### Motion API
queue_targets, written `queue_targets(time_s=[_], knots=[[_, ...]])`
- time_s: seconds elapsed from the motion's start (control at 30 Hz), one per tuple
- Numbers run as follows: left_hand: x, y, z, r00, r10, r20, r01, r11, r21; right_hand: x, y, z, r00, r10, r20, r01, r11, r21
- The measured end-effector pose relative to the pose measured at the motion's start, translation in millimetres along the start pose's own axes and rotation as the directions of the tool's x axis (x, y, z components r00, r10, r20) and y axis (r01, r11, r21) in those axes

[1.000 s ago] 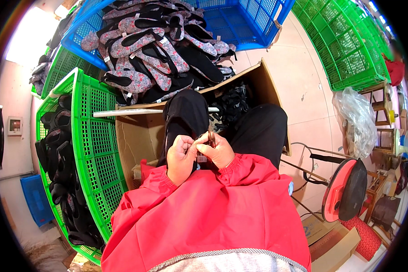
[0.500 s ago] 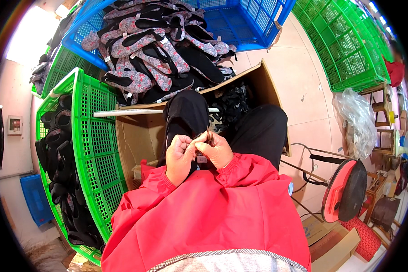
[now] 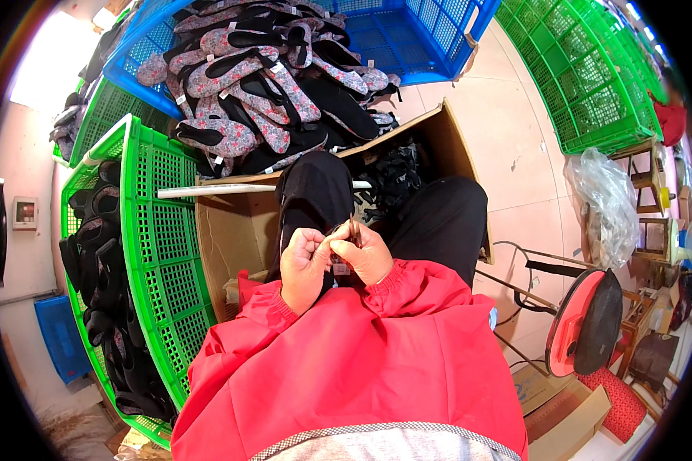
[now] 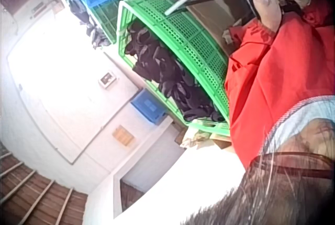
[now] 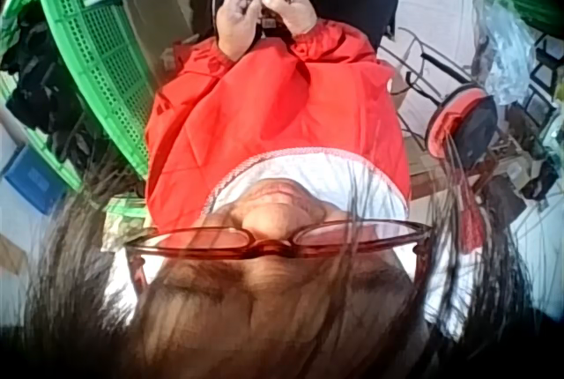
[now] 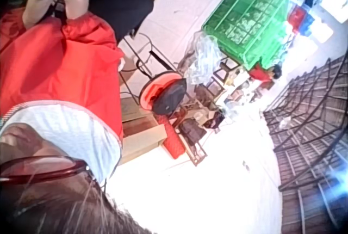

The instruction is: The person sits on the floor and sews a patterned fabric upper onto a black slipper sole using a needle and thread. They repeatedly pull the thread through the fabric and sole to secure the upper, handling the slipper with both hands to adjust its position.

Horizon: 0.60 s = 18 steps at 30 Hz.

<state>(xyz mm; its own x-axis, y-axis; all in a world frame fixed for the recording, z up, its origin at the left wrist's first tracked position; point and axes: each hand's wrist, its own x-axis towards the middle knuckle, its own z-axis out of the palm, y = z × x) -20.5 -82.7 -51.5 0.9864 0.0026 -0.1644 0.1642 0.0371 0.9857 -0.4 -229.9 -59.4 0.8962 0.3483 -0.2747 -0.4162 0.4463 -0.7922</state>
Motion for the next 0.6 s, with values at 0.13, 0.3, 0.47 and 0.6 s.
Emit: queue_targets(time_s=[0.13, 0.3, 0.47, 0.6], knots=[[0.1, -3.1, 0.1, 1.000, 0.007, -0.007, -0.007, 1.000, 0.015, -0.2, 1.9, -1.4, 1.000, 0.000, -0.002, 0.000, 1.000, -0.006], [0.3, -3.4, 0.2, 1.000, 0.026, -0.015, -0.025, 0.999, 0.029, -1.4, -2.7, 1.6, 1.000, 0.021, 0.018, -0.021, 0.999, 0.049], [0.8, -0.6, 0.4, 1.000, 0.011, -0.010, -0.011, 1.000, -0.001, -2.1, -6.4, 3.1, 0.999, 0.036, 0.016, -0.037, 0.999, 0.037], [1.0, -2.1, 0.1, 1.000, 0.000, -0.008, 0.000, 1.000, -0.010, -0.8, -0.8, -0.1, 1.000, 0.026, -0.017, -0.026, 1.000, 0.011]])
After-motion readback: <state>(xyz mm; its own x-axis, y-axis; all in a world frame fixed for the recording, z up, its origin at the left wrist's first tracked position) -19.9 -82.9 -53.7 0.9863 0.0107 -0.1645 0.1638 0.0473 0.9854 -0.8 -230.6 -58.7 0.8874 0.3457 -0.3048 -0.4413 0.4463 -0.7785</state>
